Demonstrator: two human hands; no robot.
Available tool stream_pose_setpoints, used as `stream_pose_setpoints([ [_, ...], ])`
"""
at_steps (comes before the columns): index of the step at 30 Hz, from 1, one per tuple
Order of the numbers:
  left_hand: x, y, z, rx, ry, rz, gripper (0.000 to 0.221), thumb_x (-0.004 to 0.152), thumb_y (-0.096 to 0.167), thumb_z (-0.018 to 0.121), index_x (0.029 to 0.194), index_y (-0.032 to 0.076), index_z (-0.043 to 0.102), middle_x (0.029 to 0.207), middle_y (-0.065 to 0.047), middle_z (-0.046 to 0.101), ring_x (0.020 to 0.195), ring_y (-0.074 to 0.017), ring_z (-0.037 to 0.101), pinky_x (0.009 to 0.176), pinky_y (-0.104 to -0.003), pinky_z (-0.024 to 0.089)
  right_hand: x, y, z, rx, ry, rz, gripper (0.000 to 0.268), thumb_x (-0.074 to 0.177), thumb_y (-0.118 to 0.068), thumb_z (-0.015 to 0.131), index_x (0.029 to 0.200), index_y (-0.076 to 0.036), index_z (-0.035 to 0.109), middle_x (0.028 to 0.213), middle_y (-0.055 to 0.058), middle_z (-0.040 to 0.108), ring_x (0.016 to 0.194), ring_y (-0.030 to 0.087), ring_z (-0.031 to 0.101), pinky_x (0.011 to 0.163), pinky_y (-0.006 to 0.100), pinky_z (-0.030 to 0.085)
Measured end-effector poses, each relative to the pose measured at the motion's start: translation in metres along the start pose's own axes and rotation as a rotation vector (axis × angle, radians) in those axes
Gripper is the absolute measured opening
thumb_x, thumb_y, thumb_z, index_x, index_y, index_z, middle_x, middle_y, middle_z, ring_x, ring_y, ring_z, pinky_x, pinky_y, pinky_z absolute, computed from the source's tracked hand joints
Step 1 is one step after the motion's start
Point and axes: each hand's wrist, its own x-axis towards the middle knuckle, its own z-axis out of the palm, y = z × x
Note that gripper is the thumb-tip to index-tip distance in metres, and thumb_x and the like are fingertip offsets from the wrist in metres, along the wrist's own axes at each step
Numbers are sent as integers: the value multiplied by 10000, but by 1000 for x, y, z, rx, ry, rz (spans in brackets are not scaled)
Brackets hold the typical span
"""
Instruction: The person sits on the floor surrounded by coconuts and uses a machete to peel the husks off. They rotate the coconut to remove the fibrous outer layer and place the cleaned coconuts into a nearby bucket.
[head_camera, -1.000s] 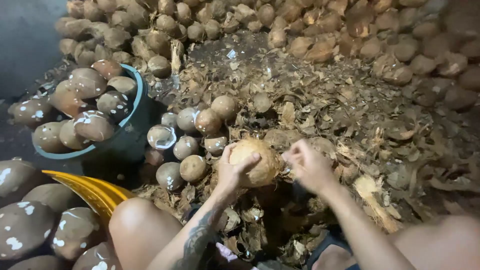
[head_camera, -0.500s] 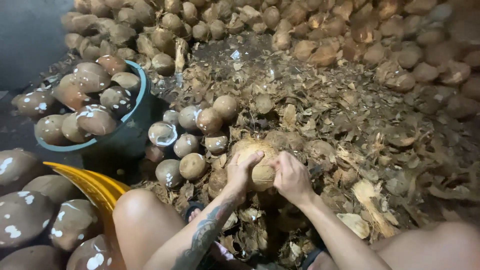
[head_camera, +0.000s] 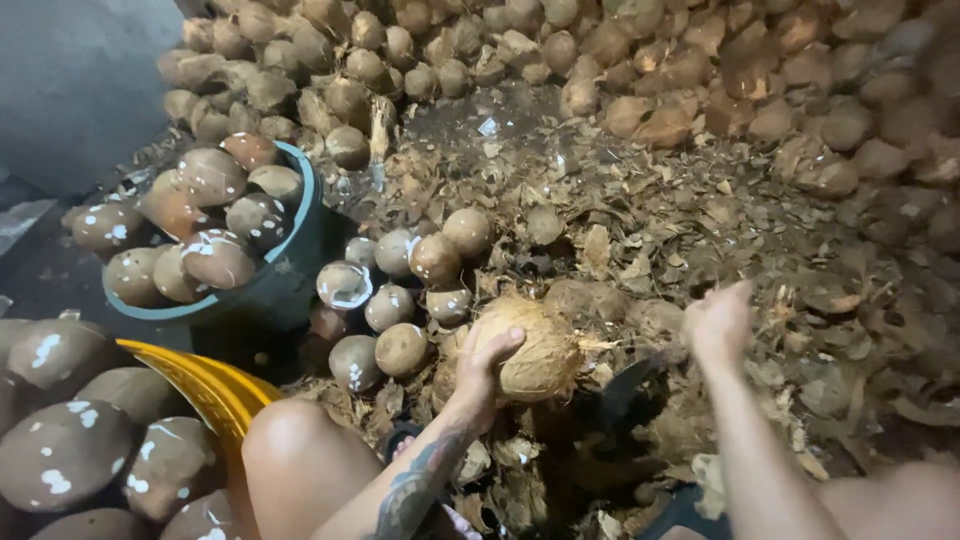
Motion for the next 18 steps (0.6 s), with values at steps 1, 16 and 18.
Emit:
stream_pose_setpoints([
  [1,6,-1,-4,-16,-12,21,729,618,237,909,1305,136,688,1148,-181,613,1019,-348,658,746,-513,607,12,15,1,119,57,-54,410,825,144,610,1190,70,436,1001,244,624,967,441,662,896,527,516],
  [16,9,1,-19,245,-196,178,846,578,208,967,1353,190,627,1141,-161,599,934,-271,621,674,-386,607,-42,-61,4,172,-345,-129,86,891,-83,694,935,-67,621,773,152,673,796,335,679,748,415,541],
  [18,2,10,-17,174,-188,145,838,593,192,926,1371,187,616,1072,-143,597,873,-248,626,654,-339,592,-38,-34,14,10,-167,-66,145,866,-80,708,917,29,627,806,283,671,914,503,695,818,573,527],
])
